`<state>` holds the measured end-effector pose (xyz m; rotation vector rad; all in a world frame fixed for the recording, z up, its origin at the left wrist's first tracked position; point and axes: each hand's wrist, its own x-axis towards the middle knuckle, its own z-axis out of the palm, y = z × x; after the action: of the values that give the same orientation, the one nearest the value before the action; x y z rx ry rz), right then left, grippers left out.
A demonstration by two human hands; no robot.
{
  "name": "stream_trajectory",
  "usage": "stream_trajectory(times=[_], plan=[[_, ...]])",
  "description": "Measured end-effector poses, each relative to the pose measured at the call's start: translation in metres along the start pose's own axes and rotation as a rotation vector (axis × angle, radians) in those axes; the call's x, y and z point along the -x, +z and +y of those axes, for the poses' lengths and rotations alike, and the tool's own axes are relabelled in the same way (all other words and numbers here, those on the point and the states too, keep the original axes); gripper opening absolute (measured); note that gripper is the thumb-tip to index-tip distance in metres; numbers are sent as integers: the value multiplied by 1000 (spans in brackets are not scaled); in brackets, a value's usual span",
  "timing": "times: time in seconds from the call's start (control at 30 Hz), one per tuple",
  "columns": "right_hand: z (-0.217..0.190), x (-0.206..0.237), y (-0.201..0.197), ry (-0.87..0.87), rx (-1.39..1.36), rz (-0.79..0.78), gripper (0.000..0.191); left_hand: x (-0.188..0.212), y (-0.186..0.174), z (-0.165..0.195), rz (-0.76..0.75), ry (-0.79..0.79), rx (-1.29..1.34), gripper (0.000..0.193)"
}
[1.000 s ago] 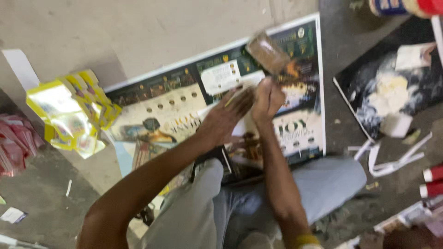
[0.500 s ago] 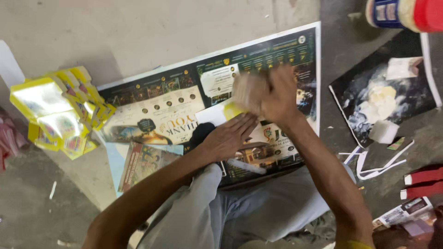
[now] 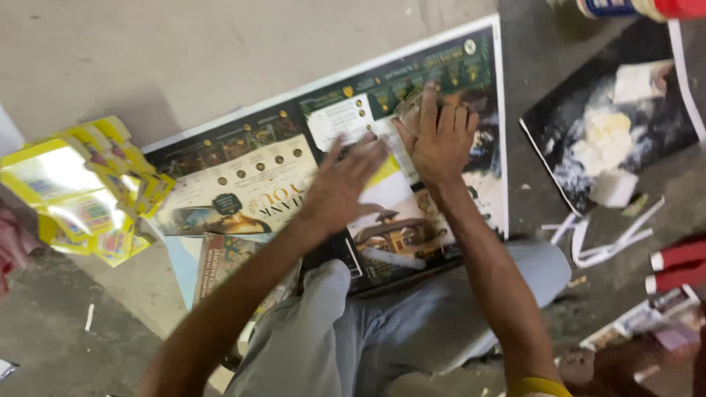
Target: The person sits on the floor and assembles small yellow cardboard boxes by folding flaps and pressing edges to form the structure. The person handles multiple boxes one at a time, stacking completed units nearby.
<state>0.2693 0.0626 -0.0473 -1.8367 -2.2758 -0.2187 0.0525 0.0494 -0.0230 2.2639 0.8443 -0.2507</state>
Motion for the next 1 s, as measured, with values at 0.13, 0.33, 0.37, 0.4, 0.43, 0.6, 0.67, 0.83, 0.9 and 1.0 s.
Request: stream_trajectory(times=[0.13,0.33,0.37,0.4,0.43,0.6,0.67,0.83,0.9,1.0], plan=[[-16,31,-18,241,-236,-91,81,5,-14,-20,77,40,-157,119],[-65,55,-54,340,-206,-179,70,11,-27,-19,121,2,-138,117],[-69,57,-58,381,-303,-232,67,11,-27,-18,99,-24,-135,117],[-72,60,-60,432,-384,-265,65,12,-26,-18,88,-27,-146,116],[-72,62,-62,490,-445,-279,63,11,-25,-18,94,-7,-162,116],[-76,66,-59,395,-335,-270,65,6,-20,-19,69,-20,-110,115],[-81,68,-55,385,-363,-298,64,5,-20,-17,41,-21,-115,113],[-96,78,-53,477,-375,-541,59,2,-26,-11,-97,-69,-285,126],[-99,81,-58,382,-447,-443,61,3,-30,-10,20,-35,-247,116],[-96,78,-63,450,-504,-392,68,2,-35,-8,-47,-69,-141,123]])
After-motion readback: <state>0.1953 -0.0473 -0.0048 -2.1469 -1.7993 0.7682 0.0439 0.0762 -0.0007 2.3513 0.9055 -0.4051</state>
